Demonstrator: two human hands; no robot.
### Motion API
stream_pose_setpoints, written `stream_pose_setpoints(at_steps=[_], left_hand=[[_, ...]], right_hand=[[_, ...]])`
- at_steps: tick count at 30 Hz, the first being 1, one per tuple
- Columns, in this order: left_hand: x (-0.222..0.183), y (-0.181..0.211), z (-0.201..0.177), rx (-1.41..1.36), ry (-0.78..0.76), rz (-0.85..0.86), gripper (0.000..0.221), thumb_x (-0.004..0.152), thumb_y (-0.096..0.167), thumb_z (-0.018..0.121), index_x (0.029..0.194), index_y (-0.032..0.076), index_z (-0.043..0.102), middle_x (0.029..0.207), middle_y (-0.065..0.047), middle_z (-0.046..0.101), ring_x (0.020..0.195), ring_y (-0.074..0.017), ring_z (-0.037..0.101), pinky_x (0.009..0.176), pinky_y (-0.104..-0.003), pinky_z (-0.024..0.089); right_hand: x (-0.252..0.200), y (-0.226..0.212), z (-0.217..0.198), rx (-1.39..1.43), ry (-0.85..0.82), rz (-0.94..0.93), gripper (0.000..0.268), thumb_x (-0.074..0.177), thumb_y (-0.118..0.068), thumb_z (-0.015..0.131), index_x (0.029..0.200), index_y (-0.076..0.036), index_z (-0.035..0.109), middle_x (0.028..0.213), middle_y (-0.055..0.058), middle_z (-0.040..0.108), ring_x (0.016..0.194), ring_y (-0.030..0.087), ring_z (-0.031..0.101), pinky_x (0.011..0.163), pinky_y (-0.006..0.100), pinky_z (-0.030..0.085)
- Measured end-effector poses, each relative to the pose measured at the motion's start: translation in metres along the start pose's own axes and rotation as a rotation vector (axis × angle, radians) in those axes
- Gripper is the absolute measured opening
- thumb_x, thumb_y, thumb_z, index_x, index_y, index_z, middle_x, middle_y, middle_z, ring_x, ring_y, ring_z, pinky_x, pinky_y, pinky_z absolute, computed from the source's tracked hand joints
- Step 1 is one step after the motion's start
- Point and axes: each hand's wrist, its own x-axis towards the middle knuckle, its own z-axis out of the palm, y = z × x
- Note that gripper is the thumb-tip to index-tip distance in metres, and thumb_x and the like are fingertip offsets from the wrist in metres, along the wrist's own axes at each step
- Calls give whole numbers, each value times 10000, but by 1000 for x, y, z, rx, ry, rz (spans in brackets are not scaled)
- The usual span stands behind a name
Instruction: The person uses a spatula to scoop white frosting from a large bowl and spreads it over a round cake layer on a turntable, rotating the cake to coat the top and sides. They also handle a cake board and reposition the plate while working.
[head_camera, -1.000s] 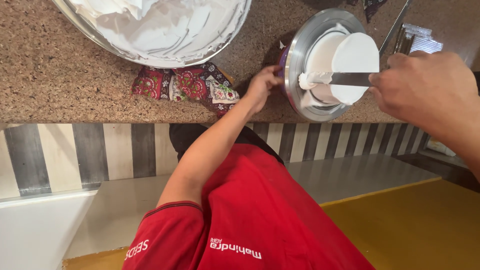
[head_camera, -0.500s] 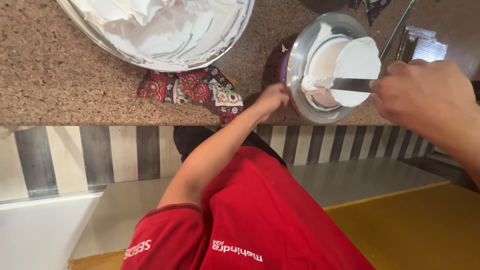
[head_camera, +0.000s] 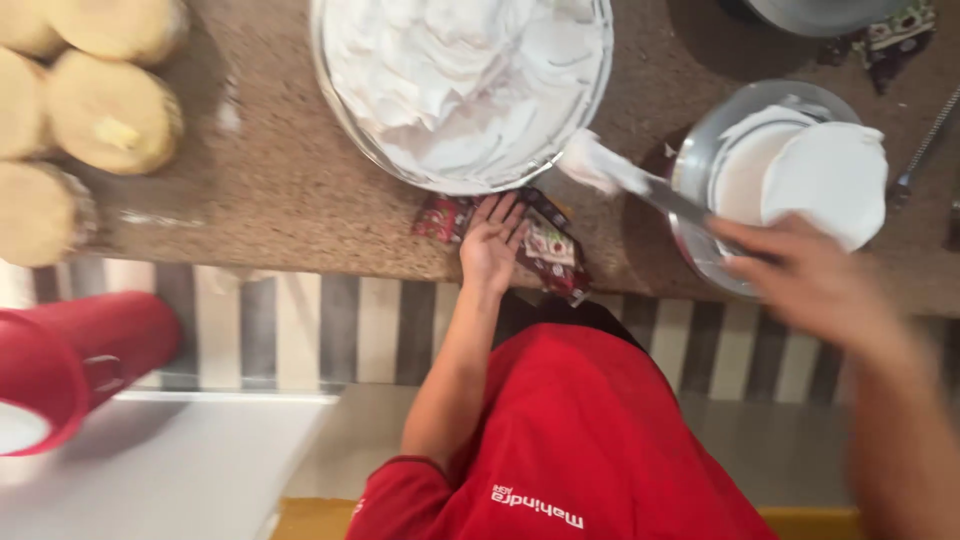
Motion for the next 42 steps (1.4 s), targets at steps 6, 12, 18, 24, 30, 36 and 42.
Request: stream_pose_setpoints(at_steps=[6,12,18,24,30,36,42], left_hand=[[27,14,-22,-181,64,80,611,791,-47,446,1397,34,449,1576,-164,395,1473,-376,367,1188,-575,336],[30,28,-24,-318,57,-25,623,686,-90,459,1300,8,501,1579,-178,399,1506,-397,303,1232,-610,277],[23,41,-16,-232,89,-64,637,648,-103,443,1266,29,525,1511,-170,430,1479,-400,298,1224,-624,268],[21,7,-51,50,236,-16,516,944,6,525,1455,-39,473,1452,-217,514,1370,-345,497,1159,-450,480],[55,-108,108,632,-19,-320,520,1041,283,511,1434,-56,477,1352,-220,603,1193,-359,631,984,-489,546],[107,-128,165,654,-11,-116,378,1019,277,523,1169,-54,627,1107,-168,711,1019,-307,679,893,-452,565],[-82,-172,55,1099,-354,-352,135,1017,145,571,1042,22,623,1114,-146,722,1055,-240,681,930,-400,559]], right_hand=[[64,-80,161,82,230,-111,442,983,-230,603,1424,-214,594,1073,199,540,898,405,615,769,508,528],[18,-68,134,10,73,51,466,937,-183,593,1399,-241,599,1038,188,578,850,409,660,710,524,548],[82,-42,223,1219,-7,332,253,1025,-165,558,1188,-24,692,817,99,745,542,166,599,500,354,489],[-65,7,200,1051,168,310,339,964,-158,587,1286,-109,681,829,3,762,609,67,692,590,254,556],[-189,124,212,1076,577,696,453,971,-261,705,1401,-118,691,789,73,733,583,105,591,516,286,473],[-178,168,162,942,684,620,504,983,-199,682,1483,-180,622,778,31,701,694,47,637,636,242,501],[-173,190,176,867,375,655,476,953,-300,689,1425,-326,641,646,41,706,624,96,667,680,259,520]])
